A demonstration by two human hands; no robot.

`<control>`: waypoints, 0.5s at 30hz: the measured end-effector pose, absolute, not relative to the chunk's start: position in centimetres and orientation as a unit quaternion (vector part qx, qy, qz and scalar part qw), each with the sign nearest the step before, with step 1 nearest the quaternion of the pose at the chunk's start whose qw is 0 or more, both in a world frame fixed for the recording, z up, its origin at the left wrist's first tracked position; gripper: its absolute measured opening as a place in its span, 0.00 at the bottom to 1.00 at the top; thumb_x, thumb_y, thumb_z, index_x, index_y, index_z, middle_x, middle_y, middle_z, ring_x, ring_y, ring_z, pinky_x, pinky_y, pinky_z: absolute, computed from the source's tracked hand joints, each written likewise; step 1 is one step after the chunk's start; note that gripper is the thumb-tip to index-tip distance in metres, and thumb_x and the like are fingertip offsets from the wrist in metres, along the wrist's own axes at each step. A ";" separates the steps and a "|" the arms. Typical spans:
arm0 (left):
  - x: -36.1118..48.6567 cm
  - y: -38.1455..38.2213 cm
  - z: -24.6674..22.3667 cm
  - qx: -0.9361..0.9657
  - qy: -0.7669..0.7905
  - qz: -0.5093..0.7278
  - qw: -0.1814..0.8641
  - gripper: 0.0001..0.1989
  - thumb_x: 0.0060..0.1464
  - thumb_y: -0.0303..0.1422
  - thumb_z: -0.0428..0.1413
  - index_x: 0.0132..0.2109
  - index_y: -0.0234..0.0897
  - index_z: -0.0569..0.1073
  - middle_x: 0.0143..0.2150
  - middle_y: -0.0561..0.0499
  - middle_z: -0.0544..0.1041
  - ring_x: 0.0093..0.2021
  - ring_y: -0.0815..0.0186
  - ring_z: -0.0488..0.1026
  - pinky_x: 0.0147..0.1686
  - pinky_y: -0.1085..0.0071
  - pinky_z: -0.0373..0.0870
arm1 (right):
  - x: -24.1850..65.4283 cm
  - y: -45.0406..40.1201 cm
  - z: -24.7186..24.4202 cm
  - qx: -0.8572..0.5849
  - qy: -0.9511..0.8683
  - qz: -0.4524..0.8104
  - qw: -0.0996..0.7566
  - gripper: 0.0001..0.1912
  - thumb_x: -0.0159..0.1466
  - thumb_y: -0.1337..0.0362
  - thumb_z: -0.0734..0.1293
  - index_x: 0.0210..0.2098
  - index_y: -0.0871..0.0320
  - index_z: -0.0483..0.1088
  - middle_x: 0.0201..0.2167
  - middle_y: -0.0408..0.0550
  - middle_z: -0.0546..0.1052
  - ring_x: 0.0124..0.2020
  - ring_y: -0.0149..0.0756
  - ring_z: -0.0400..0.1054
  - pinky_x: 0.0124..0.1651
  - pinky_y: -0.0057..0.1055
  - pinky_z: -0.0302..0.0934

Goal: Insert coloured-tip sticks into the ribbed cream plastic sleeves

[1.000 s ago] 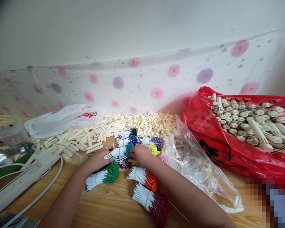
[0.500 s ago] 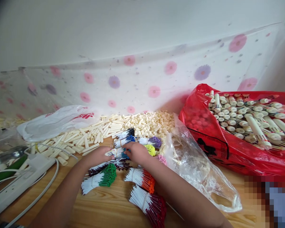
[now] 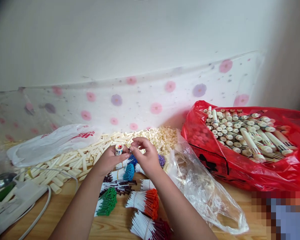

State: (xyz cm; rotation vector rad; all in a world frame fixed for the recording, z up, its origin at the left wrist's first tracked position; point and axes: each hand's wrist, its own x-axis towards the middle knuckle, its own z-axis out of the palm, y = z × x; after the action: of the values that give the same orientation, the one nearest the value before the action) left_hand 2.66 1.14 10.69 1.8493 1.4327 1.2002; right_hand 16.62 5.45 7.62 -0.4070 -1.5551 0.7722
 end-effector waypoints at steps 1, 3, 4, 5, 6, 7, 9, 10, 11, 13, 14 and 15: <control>3.1 1.3 11.1 0.680 0.519 0.453 0.252 0.09 0.43 0.37 0.54 0.28 0.34 0.66 0.24 0.55 0.66 0.28 0.70 0.65 0.31 0.74 0.63 | 17.0 5.3 8.0 -0.175 -0.671 0.335 0.638 0.09 0.57 0.63 0.62 0.38 0.58 0.63 0.32 0.46 0.71 0.35 0.30 0.66 0.37 0.29 0.62; 4.1 1.3 11.7 0.672 0.514 0.481 0.232 0.09 0.44 0.36 0.54 0.28 0.34 0.66 0.25 0.55 0.66 0.28 0.70 0.65 0.29 0.74 0.63 | 17.8 4.9 8.7 -0.174 -0.666 0.331 0.646 0.08 0.57 0.63 0.63 0.36 0.58 0.64 0.32 0.46 0.71 0.34 0.31 0.66 0.35 0.29 0.62; 4.5 1.2 11.9 0.669 0.515 0.493 0.210 0.08 0.44 0.35 0.55 0.28 0.34 0.66 0.24 0.55 0.66 0.28 0.70 0.64 0.28 0.75 0.62 | 18.2 4.7 9.0 -0.175 -0.668 0.327 0.645 0.07 0.56 0.63 0.64 0.34 0.58 0.65 0.31 0.46 0.71 0.33 0.31 0.66 0.34 0.28 0.62; 4.9 1.0 12.1 0.671 0.514 0.503 0.179 0.07 0.44 0.34 0.55 0.28 0.34 0.66 0.24 0.55 0.66 0.27 0.70 0.64 0.27 0.75 0.62 | 18.5 4.4 9.3 -0.175 -0.673 0.322 0.643 0.06 0.55 0.63 0.65 0.32 0.58 0.66 0.30 0.45 0.71 0.31 0.31 0.66 0.33 0.28 0.61; 5.2 0.7 12.2 0.677 0.512 0.509 0.142 0.05 0.45 0.32 0.55 0.27 0.34 0.66 0.24 0.56 0.66 0.27 0.71 0.64 0.27 0.76 0.61 | 18.8 4.0 9.6 -0.175 -0.678 0.317 0.640 0.05 0.55 0.63 0.66 0.30 0.58 0.67 0.28 0.45 0.71 0.30 0.30 0.66 0.32 0.27 0.61; 5.5 0.3 12.4 0.691 0.502 0.511 0.102 0.03 0.45 0.29 0.54 0.27 0.35 0.66 0.24 0.56 0.66 0.26 0.71 0.64 0.27 0.76 0.61 | 19.0 3.7 9.9 -0.175 -0.683 0.310 0.638 0.05 0.54 0.64 0.67 0.29 0.57 0.67 0.27 0.44 0.71 0.29 0.30 0.65 0.31 0.27 0.61; 5.8 -0.3 12.6 0.725 0.467 0.506 0.035 0.02 0.45 0.25 0.53 0.27 0.35 0.67 0.25 0.55 0.66 0.27 0.71 0.64 0.27 0.76 0.61 | 19.2 2.9 10.5 -0.178 -0.689 0.288 0.641 0.03 0.53 0.65 0.67 0.27 0.57 0.68 0.25 0.43 0.71 0.28 0.30 0.65 0.31 0.27 0.60; 5.9 -0.6 12.7 0.739 0.449 0.502 0.009 0.03 0.45 0.23 0.52 0.27 0.35 0.68 0.25 0.55 0.67 0.28 0.71 0.65 0.27 0.76 0.61 | 19.2 2.6 10.7 -0.180 -0.691 0.273 0.645 0.02 0.54 0.66 0.67 0.27 0.57 0.68 0.25 0.43 0.71 0.28 0.30 0.65 0.31 0.27 0.60; 5.9 -0.8 12.8 0.750 0.433 0.500 -0.010 0.04 0.45 0.22 0.52 0.28 0.35 0.68 0.26 0.55 0.67 0.28 0.71 0.65 0.28 0.76 0.61 | 19.1 2.3 10.9 -0.181 -0.693 0.254 0.650 0.02 0.54 0.67 0.66 0.26 0.57 0.68 0.24 0.43 0.71 0.28 0.30 0.65 0.31 0.27 0.60; 5.7 -1.0 12.9 0.759 0.410 0.504 -0.034 0.05 0.45 0.21 0.53 0.29 0.35 0.69 0.26 0.54 0.67 0.27 0.71 0.65 0.27 0.76 0.62 | 19.0 1.9 11.4 -0.179 -0.696 0.213 0.662 0.02 0.55 0.68 0.65 0.27 0.57 0.68 0.24 0.43 0.71 0.28 0.30 0.65 0.32 0.27 0.60; 5.5 -1.0 12.9 0.761 0.398 0.511 -0.040 0.05 0.45 0.21 0.53 0.29 0.35 0.69 0.25 0.54 0.68 0.27 0.71 0.66 0.27 0.76 0.62 | 18.9 1.7 11.6 -0.174 -0.699 0.194 0.665 0.02 0.56 0.69 0.65 0.27 0.58 0.68 0.25 0.43 0.72 0.28 0.30 0.66 0.32 0.27 0.60; 5.4 -0.9 12.9 0.762 0.386 0.518 -0.044 0.05 0.45 0.21 0.53 0.29 0.35 0.69 0.25 0.54 0.68 0.27 0.71 0.66 0.26 0.76 0.62 | 18.9 1.5 11.8 -0.168 -0.704 0.176 0.667 0.02 0.56 0.70 0.65 0.28 0.58 0.67 0.25 0.43 0.72 0.29 0.30 0.66 0.32 0.27 0.60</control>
State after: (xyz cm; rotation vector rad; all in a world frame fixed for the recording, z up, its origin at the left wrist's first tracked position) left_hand 5.41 -0.90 12.91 2.4634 1.2480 1.6755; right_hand 18.88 1.47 11.75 -0.3791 -1.5886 0.3975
